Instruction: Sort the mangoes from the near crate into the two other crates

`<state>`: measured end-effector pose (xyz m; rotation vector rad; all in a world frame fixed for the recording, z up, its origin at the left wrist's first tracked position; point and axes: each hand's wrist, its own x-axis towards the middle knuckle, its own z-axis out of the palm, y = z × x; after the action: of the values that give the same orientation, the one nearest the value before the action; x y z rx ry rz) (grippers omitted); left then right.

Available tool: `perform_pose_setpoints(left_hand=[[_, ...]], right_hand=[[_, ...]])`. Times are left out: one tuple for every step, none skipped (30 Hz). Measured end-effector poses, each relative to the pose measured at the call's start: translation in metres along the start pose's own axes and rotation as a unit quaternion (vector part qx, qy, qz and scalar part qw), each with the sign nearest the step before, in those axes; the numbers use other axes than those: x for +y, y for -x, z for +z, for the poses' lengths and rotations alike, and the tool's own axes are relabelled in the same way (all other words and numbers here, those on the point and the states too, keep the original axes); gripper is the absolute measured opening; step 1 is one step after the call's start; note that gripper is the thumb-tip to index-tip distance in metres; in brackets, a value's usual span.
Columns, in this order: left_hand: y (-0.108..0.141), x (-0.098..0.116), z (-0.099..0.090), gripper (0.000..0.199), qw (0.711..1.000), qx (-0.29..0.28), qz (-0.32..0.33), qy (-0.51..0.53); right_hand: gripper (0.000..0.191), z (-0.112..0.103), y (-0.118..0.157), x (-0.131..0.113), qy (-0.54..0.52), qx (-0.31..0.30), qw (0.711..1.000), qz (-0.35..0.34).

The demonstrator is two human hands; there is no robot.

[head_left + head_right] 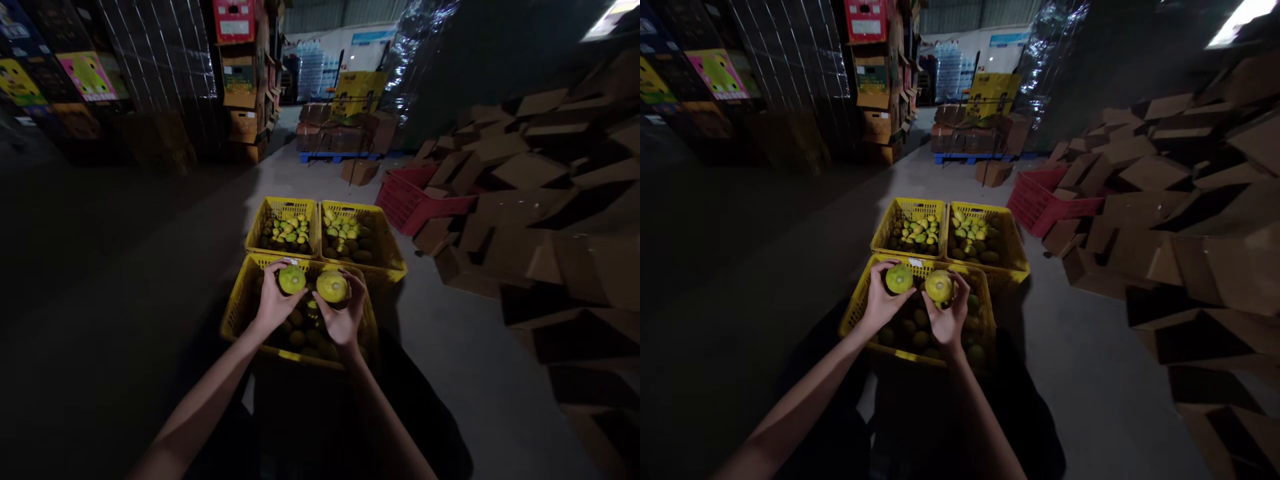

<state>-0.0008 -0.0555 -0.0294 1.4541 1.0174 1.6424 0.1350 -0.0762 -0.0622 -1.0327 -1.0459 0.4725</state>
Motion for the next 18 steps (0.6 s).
perform_pose_setpoints(left_hand=[[0.000,-0.001,-0.001,0.051,1.000,0.000,0.011,-0.013],[0.000,-0.002,-0.001,0.052,1.000,0.000,0.016,-0.024],[-0.001,-0.003,-0.001,0.053,1.000,0.001,0.012,-0.027],[-0.002,-0.003,-0.001,0.055,1.000,0.001,-0.004,-0.017],[-0.002,-0.004,-0.001,0.057,1.000,-0.001,-0.030,0.007],[-0.003,-0.003,-0.001,0.057,0.997,-0.004,-0.067,0.046],[-0.005,-0.003,-0.001,0.055,0.989,-0.010,-0.113,0.095],[-0.006,-0.003,-0.001,0.052,0.975,-0.018,-0.167,0.148],[-0.007,-0.003,-0.002,0.046,0.954,-0.030,-0.223,0.199],[-0.009,-0.003,-0.002,0.041,0.928,-0.043,-0.280,0.242],[-0.010,-0.003,-0.003,0.037,0.900,-0.056,-0.332,0.276],[-0.011,-0.003,-0.004,0.036,0.873,-0.066,-0.378,0.303],[-0.013,-0.003,-0.004,0.037,0.848,-0.072,-0.415,0.322],[-0.014,-0.003,-0.004,0.038,0.829,-0.074,-0.443,0.333],[-0.014,-0.002,-0.004,0.038,0.815,-0.073,-0.464,0.339],[-0.015,-0.002,-0.004,0.039,0.805,-0.070,-0.481,0.340],[-0.015,-0.001,-0.003,0.039,0.798,-0.067,-0.496,0.336],[-0.015,0.000,-0.003,0.040,0.792,-0.064,-0.509,0.331]], right_hand=[[0.063,0.000,0.000,-0.002,-0.015,0.002,1.000,0.014],[0.065,0.000,-0.001,-0.003,-0.031,0.006,0.999,0.032],[0.066,0.000,-0.002,-0.005,-0.046,0.010,0.997,0.055],[0.067,0.000,-0.003,-0.006,-0.059,0.013,0.995,0.082],[0.066,0.000,-0.004,-0.007,-0.073,0.013,0.991,0.112],[0.063,-0.001,-0.005,-0.008,-0.092,0.006,0.985,0.147],[0.059,-0.002,-0.007,-0.007,-0.119,-0.005,0.976,0.182],[0.054,-0.004,-0.008,-0.007,-0.155,-0.020,0.963,0.218],[0.049,-0.005,-0.009,-0.006,-0.198,-0.038,0.946,0.252],[0.045,-0.006,-0.010,-0.005,-0.242,-0.057,0.926,0.285],[0.042,-0.008,-0.011,-0.004,-0.278,-0.076,0.903,0.318],[0.042,-0.009,-0.012,-0.002,-0.305,-0.092,0.881,0.349],[0.042,-0.009,-0.013,-0.002,-0.324,-0.102,0.861,0.379],[0.043,-0.010,-0.014,-0.001,-0.338,-0.107,0.843,0.405],[0.043,-0.010,-0.015,0.000,-0.349,-0.108,0.826,0.429],[0.043,-0.010,-0.016,0.001,-0.359,-0.107,0.810,0.451],[0.044,-0.010,-0.016,0.001,-0.367,-0.107,0.795,0.470],[0.045,-0.010,-0.017,0.002,-0.373,-0.107,0.783,0.486]])
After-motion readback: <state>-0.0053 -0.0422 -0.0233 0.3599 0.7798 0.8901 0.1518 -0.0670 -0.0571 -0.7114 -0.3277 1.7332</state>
